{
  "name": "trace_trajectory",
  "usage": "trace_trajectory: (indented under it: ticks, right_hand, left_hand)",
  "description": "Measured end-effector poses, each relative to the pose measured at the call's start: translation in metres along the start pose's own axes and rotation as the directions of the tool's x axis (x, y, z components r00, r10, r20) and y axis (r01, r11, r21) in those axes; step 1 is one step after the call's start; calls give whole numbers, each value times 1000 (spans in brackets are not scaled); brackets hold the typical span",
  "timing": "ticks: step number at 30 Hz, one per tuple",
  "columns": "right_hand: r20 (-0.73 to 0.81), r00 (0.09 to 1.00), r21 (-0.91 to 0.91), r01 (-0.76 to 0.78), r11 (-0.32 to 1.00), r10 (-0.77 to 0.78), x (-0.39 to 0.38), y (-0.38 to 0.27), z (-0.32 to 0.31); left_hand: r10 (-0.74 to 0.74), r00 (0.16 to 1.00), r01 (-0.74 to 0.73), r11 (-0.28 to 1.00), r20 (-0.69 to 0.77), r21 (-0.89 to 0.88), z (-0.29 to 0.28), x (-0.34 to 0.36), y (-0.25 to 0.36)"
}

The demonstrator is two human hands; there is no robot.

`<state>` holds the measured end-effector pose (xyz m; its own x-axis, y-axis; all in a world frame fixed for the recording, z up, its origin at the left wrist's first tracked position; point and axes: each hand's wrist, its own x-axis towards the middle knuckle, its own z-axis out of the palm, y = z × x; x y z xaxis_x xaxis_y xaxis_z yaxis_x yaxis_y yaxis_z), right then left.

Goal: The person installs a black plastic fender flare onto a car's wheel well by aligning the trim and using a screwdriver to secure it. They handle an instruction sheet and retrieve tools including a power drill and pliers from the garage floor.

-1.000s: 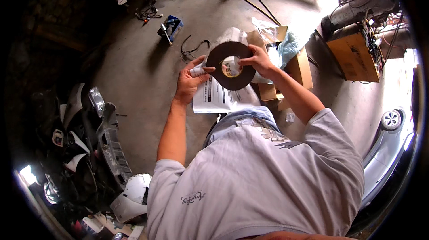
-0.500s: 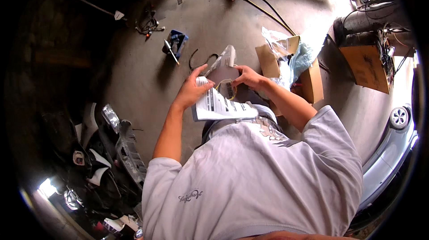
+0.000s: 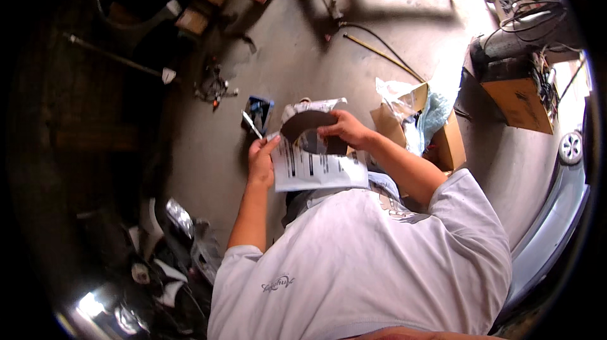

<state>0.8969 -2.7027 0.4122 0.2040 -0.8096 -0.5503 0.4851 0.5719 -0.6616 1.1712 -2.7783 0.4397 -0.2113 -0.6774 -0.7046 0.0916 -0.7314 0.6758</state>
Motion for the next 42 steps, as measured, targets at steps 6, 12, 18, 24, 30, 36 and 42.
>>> trace_trajectory:
  ticks: [6,12,18,24,30,36,42]
  right_hand:
    - [-201,980,-204,-45,978,3,48,-91,3]
    - [-249,944,120,251,961,-215,43,-158,-14]
    - [-617,696,5,470,883,-367,-6,-189,-161]
    - [-98,865,-113,482,869,-493,75,-344,-222]
    - [294,954,257,-23,966,-56,197,-409,-252]
    - [347,924,159,109,981,-159,248,-468,-281]
    - [250,964,-60,103,993,-85,288,-535,-249]
  left_hand:
    - [-125,918,67,984,376,163,51,118,87]
    - [-5,770,-247,919,638,306,127,185,177]
    - [52,531,-495,829,846,260,232,215,278]
    - [-64,434,-587,737,899,335,343,250,331]
    - [-138,462,-544,736,876,403,403,286,390]
    - [-148,622,-368,812,769,454,409,329,434]
    - [-128,553,-216,932,823,291,365,385,454]
